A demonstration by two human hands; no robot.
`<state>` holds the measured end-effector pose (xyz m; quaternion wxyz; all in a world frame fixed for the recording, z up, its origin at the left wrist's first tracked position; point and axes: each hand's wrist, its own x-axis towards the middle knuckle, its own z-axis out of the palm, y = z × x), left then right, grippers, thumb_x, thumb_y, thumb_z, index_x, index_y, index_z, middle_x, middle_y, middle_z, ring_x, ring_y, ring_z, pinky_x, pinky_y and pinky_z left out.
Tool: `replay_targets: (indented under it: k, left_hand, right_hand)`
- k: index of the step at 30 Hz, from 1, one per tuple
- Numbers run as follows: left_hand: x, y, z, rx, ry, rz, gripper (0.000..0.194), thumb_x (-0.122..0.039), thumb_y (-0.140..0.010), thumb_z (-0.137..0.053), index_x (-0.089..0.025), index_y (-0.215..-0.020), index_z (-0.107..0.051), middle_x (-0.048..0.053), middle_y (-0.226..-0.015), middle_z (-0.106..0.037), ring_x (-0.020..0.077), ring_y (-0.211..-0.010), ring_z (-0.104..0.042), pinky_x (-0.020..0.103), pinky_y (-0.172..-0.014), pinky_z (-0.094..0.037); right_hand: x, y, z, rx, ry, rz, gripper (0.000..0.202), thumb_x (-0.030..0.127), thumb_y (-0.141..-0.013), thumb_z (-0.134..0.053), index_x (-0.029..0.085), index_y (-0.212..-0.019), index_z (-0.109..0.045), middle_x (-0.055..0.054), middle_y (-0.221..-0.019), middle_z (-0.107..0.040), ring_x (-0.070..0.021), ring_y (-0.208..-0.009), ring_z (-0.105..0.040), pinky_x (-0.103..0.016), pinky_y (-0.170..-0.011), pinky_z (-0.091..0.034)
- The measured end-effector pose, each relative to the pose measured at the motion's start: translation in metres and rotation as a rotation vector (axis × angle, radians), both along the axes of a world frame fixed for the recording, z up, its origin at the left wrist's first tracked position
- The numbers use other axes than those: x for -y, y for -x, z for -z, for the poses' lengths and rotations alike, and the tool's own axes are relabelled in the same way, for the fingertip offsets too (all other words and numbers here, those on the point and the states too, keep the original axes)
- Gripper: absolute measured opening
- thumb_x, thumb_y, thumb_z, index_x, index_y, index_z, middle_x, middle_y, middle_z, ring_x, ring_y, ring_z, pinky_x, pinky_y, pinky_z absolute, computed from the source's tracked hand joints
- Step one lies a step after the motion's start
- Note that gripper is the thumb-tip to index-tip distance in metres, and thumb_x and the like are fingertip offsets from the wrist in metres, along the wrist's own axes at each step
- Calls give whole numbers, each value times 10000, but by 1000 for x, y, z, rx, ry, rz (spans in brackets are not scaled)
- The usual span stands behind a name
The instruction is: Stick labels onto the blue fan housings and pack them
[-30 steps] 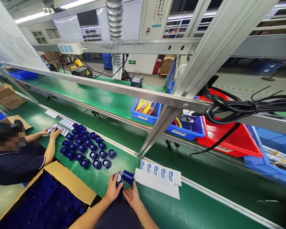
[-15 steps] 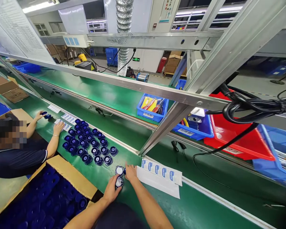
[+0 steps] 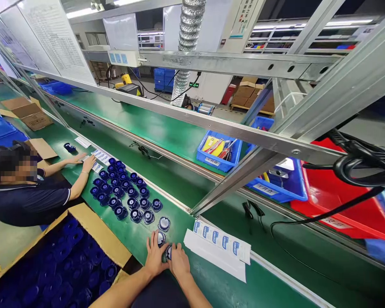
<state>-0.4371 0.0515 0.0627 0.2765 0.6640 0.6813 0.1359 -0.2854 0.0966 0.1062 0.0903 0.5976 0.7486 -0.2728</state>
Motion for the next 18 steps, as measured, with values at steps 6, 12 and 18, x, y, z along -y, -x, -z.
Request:
replay_targets:
  k: [6, 12, 18]
  left_hand:
    - [-1, -9, 16, 31, -82, -95, 641, -330, -723, -844, -355, -1351, -722, 66, -1813, -41, 499, -1636, -57, 682, -1290, -36]
    - [-3, -5, 27, 100, -78, -160, 596, -264, -673, -860, -331, -1259, -775, 49, -1809, -38, 514, -1629, -51, 702, -1284, -89]
    - [10, 9, 32, 198, -88, -305, 802, -211, -698, -766, -272, -1473, -567, 115, -1755, -231, 405, -1625, -221, 631, -1296, -267]
  right_hand:
    - [-16, 20, -1, 25, 25, -22, 422, 85, -743, -748, 63, -1163, -770, -258, -1153, -775, -351, -1053, -782, -392, -927, -601]
    - [-23, 9, -5, -52, 35, -68, 387, 175, -693, -789, 131, -1078, -789, -173, -1056, -809, -329, -976, -792, -351, -881, -590]
    - [-35, 21, -18, -118, -120, -95, 546, 293, -937, -585, 198, -1474, -560, -166, -1407, -649, -313, -1320, -625, -375, -1067, -519]
